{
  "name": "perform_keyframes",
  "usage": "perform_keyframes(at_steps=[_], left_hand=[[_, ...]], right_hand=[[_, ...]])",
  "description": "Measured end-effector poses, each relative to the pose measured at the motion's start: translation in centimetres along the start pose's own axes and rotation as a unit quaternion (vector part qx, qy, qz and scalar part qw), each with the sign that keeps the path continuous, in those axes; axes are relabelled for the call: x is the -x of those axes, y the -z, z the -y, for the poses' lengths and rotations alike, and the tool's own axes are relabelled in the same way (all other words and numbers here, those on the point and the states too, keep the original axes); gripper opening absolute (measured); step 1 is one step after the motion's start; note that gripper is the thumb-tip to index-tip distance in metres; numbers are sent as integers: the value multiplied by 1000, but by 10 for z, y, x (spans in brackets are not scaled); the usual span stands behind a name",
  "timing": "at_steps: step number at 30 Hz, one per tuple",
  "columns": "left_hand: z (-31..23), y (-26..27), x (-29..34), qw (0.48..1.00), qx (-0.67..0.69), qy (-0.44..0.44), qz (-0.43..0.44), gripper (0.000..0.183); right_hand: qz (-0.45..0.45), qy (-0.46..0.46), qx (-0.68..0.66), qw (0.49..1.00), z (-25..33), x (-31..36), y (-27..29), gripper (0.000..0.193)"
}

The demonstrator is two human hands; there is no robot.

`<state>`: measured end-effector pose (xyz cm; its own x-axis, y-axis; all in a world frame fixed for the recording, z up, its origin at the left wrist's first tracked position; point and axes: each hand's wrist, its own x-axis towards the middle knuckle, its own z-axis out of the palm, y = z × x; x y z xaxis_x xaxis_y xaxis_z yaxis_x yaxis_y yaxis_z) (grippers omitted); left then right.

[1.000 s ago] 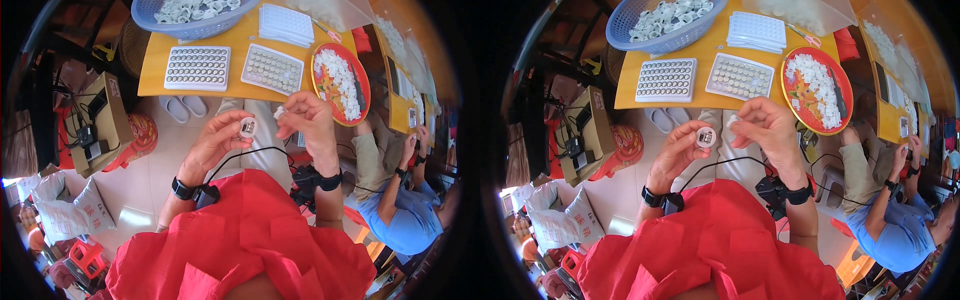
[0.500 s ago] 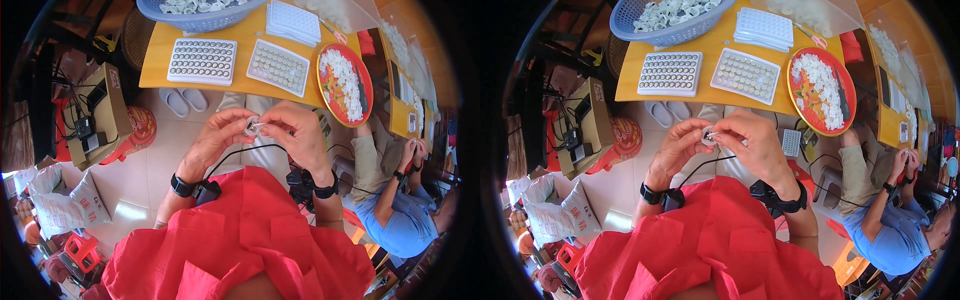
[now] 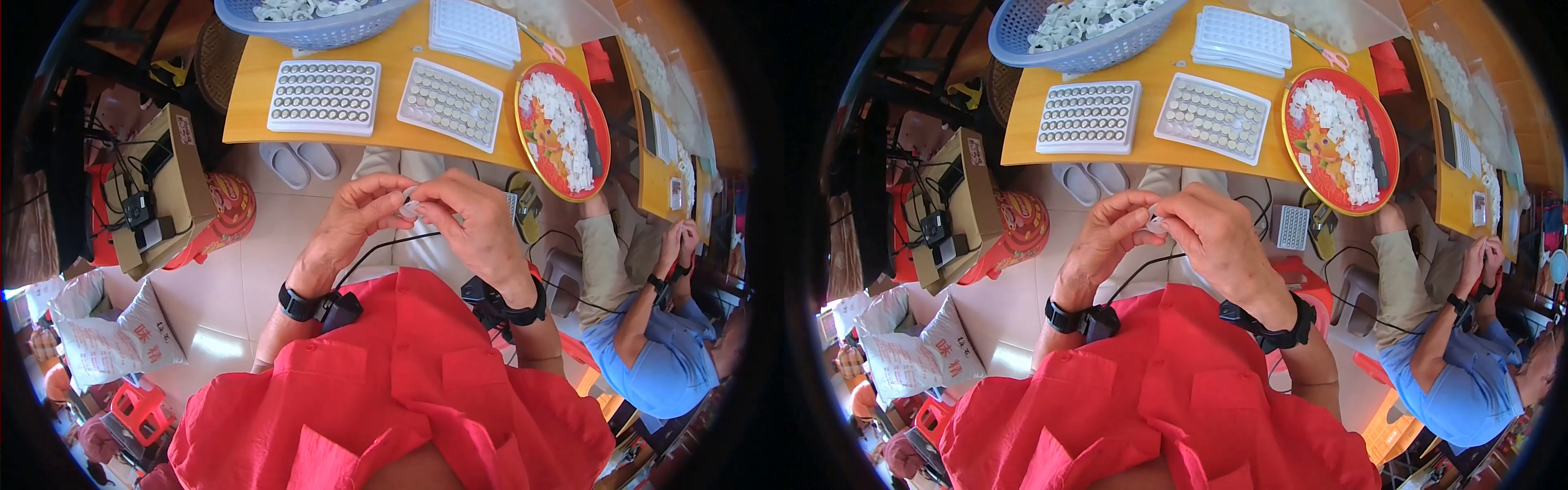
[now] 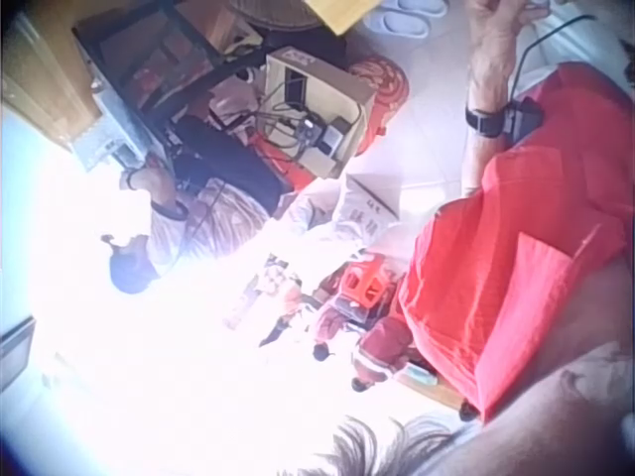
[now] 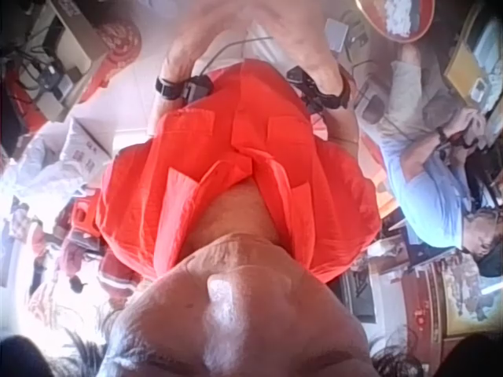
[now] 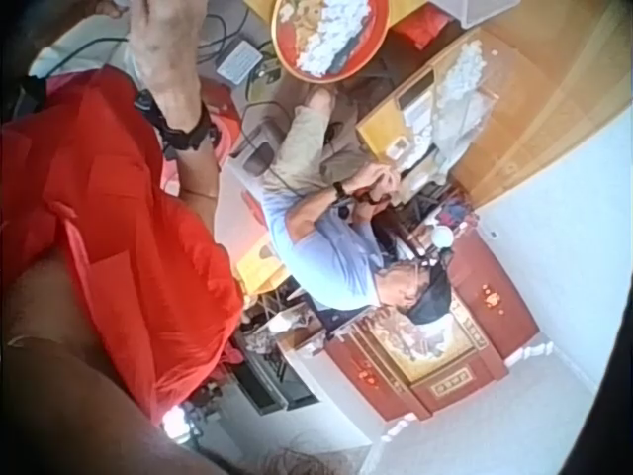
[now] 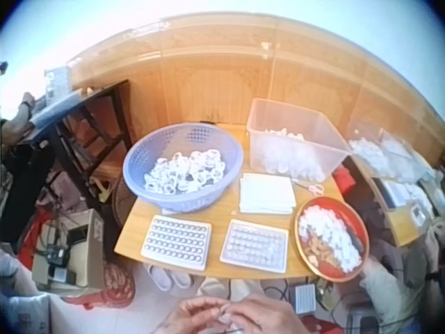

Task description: Manually assembling small white and clear plastic shoe or clothing components into trays.

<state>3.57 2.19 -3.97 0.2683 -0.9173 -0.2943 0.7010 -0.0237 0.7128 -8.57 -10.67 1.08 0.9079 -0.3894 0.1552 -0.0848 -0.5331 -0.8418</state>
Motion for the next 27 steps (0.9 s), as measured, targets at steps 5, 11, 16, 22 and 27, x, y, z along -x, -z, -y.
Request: perform_keyframes(at_steps=[5,11,16,22,27], left_hand=[[0,0,1,1000,1,1,-4,24],[2,0,1,1000,-3,10,-17,22],[4,-2,1,999,6,9,-40,20],[4,-7,-3,996,-14,-7,-83,15],[4,-9,-3,994,-21,-17,-101,13]], right_hand=[[-3,8,-15,1000,-4,1,-2,14],[-38,-4,-15,999,-5,3,-10,16],[-106,1,18,994,-7,6,-21,18],[-208,142,127,959,-19,9,-41,19],[-242,-67,-133,959,-12,15,-44,15]])
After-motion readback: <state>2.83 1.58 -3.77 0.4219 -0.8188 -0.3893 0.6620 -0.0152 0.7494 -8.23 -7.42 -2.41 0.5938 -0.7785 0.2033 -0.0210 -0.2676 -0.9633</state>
